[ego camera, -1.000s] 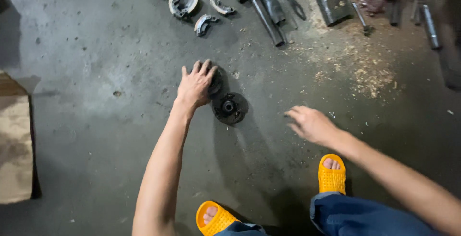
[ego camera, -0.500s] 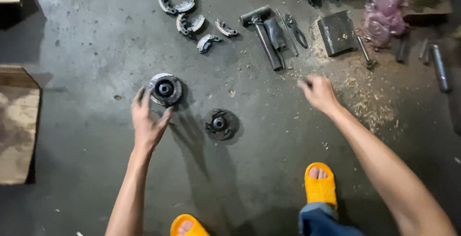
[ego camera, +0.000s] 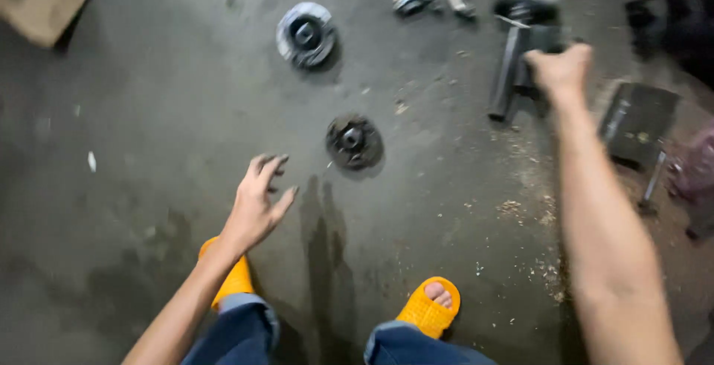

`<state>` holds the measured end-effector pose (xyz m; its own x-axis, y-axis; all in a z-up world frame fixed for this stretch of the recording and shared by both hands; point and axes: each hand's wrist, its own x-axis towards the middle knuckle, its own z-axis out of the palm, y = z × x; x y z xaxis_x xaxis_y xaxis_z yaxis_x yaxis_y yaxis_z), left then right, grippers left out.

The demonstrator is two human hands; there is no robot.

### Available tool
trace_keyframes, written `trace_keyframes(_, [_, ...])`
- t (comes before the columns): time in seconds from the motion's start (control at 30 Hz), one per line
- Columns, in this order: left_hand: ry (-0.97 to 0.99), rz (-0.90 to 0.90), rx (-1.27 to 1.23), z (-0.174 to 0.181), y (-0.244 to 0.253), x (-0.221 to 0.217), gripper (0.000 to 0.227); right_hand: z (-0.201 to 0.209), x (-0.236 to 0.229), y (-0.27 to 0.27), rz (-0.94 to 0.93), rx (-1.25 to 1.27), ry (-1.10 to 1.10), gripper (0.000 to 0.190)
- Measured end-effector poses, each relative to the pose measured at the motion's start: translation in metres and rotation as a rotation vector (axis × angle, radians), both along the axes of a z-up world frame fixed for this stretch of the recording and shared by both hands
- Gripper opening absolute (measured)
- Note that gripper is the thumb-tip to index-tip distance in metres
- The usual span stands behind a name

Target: The person grinds metal brake shoes against a bench grinder, then walks to a work area and sits on the floor. They assemble a brake drum by inserting springs and brake shoes into the drum housing using their hands and a hammer.

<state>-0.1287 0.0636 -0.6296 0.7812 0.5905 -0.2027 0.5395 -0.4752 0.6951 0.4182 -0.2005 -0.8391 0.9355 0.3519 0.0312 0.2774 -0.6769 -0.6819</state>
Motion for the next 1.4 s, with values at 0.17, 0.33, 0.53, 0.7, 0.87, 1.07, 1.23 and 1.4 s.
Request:
trace_keyframes(0.17, [-0.083, 0.070, 0.012, -0.028, -0.004, -0.011, 0.055, 0.143, -0.097, 0.032, 0.286, 0.326, -0.183, 0.027])
trace_keyframes(0.33, [-0.029, -0.124, 0.151, -0.048, -0.001, 0.002, 0.056, 0.100, -0.206, 0.028, 0.509, 0.114, -0.157, 0.029])
trace_keyframes(0.53, [0.166, -0.416, 0.385, -0.081, 0.015, 0.058, 0.098, 0.119, -0.281, 0.043, 0.536, 0.073, 0.004, 0.061])
trace_keyframes(0.7, [0.244, -0.580, 0.479, -0.100, 0.016, 0.090, 0.122, 0.144, -0.313, 0.062, 0.412, 0.114, 0.102, 0.049])
trace_keyframes(0.87, [-0.075, -0.381, 0.579, -0.131, 0.004, 0.091, 0.106, 0.161, -0.321, 0.099, 0.588, 0.015, -0.192, 0.024])
trace_keyframes(1.07, [-0.102, -0.322, 0.569, -0.125, -0.005, 0.091, 0.110, 0.137, -0.313, 0.121, 0.748, -0.104, -0.625, 0.026])
trace_keyframes(1.23, [-0.062, -0.331, 0.504, -0.119, -0.004, 0.089, 0.106, 0.128, -0.310, 0.131, 0.844, -0.107, -0.734, 0.024])
trace_keyframes(1.4, [-0.015, -0.351, 0.451, -0.116, -0.002, 0.090, 0.103, 0.126, -0.306, 0.134, 0.876, -0.117, -0.742, 0.025])
